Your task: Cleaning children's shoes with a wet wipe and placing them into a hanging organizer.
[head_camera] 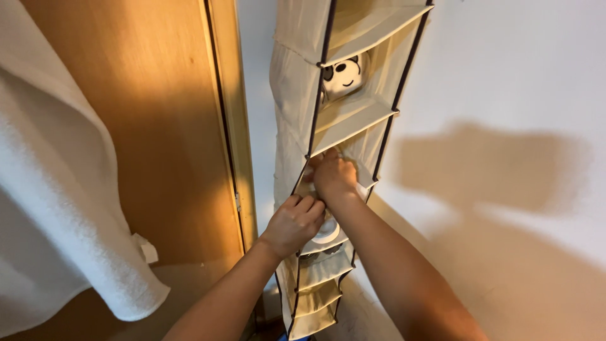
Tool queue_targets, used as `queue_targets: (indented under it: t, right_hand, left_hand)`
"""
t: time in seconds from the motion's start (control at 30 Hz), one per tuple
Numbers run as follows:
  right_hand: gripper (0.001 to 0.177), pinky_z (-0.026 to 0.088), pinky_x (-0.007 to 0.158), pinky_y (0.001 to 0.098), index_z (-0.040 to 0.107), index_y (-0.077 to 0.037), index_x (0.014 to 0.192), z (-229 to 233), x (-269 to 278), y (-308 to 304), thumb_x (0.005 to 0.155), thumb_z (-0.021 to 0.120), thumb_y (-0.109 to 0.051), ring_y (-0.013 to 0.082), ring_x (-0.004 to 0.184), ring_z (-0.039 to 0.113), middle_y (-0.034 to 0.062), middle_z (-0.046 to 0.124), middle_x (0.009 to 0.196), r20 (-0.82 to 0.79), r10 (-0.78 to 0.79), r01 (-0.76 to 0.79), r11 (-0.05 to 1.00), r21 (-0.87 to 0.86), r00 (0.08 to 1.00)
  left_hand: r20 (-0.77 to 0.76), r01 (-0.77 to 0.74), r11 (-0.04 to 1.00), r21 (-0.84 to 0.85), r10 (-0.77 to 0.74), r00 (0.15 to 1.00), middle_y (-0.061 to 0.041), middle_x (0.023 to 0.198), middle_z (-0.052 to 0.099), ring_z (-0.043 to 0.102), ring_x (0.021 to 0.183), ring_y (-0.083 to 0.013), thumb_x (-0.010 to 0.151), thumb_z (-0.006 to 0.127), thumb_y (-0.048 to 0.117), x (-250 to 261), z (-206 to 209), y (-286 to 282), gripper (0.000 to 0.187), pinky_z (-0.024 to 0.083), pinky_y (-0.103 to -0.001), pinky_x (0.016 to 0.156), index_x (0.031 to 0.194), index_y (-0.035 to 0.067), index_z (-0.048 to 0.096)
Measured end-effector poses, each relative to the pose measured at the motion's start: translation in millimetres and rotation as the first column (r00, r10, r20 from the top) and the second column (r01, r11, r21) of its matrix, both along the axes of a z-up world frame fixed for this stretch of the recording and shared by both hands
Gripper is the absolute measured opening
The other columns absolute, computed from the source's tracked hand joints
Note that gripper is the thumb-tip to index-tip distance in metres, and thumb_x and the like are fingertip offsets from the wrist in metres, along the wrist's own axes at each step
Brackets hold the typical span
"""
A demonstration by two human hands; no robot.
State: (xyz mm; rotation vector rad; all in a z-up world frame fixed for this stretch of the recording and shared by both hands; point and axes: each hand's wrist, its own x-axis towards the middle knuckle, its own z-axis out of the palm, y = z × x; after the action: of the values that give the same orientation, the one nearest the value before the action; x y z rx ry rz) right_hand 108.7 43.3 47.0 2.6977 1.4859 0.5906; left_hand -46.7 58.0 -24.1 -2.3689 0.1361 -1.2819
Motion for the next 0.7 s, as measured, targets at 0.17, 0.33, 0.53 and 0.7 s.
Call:
queue_targets:
  t: [0.17, 0.33, 0.53, 0.7]
  right_hand:
    - [0.035, 0.056, 0.088, 0.039, 0.073, -0.02, 0.124, -24, 38, 52, 0.101, 0.058, -0.041, 0.0269, 0.115, 0.069, 0.01, 0.068, 0.135, -0.011, -0.059, 0.058, 0.996, -0.071, 0.998]
    - [0.036, 0.054, 0.092, 0.038, 0.069, -0.017, 0.131, -42, 68, 86, 0.099, 0.058, -0.028, 0.0262, 0.124, 0.064, 0.0093, 0.065, 0.138, 0.075, -0.051, 0.051, 0.999, 0.006, 0.996]
    - [0.05, 0.047, 0.099, 0.0421, 0.062, -0.016, 0.138, 2, 21, 50, 0.095, 0.062, -0.042, 0.026, 0.131, 0.055, 0.0086, 0.059, 0.143, 0.047, -0.124, 0.13, 0.976, -0.177, 0.991]
    - [0.041, 0.058, 0.085, 0.0404, 0.072, -0.013, 0.127, 52, -22, -51, 0.102, 0.062, -0.044, 0.0283, 0.115, 0.07, 0.0106, 0.072, 0.128, 0.076, -0.155, 0.165, 0.974, -0.153, 0.985]
  left_hand:
    - [0.097, 0.043, 0.999, 0.015, -0.044, 0.994, -0.004, 0.097, 0.062, 0.061, 0.093, -0.0213, 0.078, 0.067, 0.013, -11, 9, -5, 0.007, 0.048, -0.034, 0.074, 0.082, 0.009, 0.071]
    - [-0.002, 0.006, 1.0, -0.013, -0.006, 1.0, -0.004, 0.092, 0.06, 0.06, 0.088, -0.0225, 0.079, 0.068, 0.012, -9, 2, 1, 0.005, 0.049, -0.035, 0.075, 0.082, 0.01, 0.071]
    - [-0.033, -0.087, 0.996, 0.019, 0.088, 0.996, -0.005, 0.094, 0.061, 0.059, 0.091, -0.0226, 0.079, 0.066, 0.013, -4, 2, -3, 0.01, 0.047, -0.034, 0.08, 0.085, 0.008, 0.072]
    - [0.022, -0.102, 0.994, 0.04, 0.101, 0.995, -0.006, 0.099, 0.063, 0.057, 0.095, -0.0215, 0.079, 0.063, 0.015, 11, -4, -4, 0.02, 0.046, -0.032, 0.086, 0.094, 0.005, 0.073]
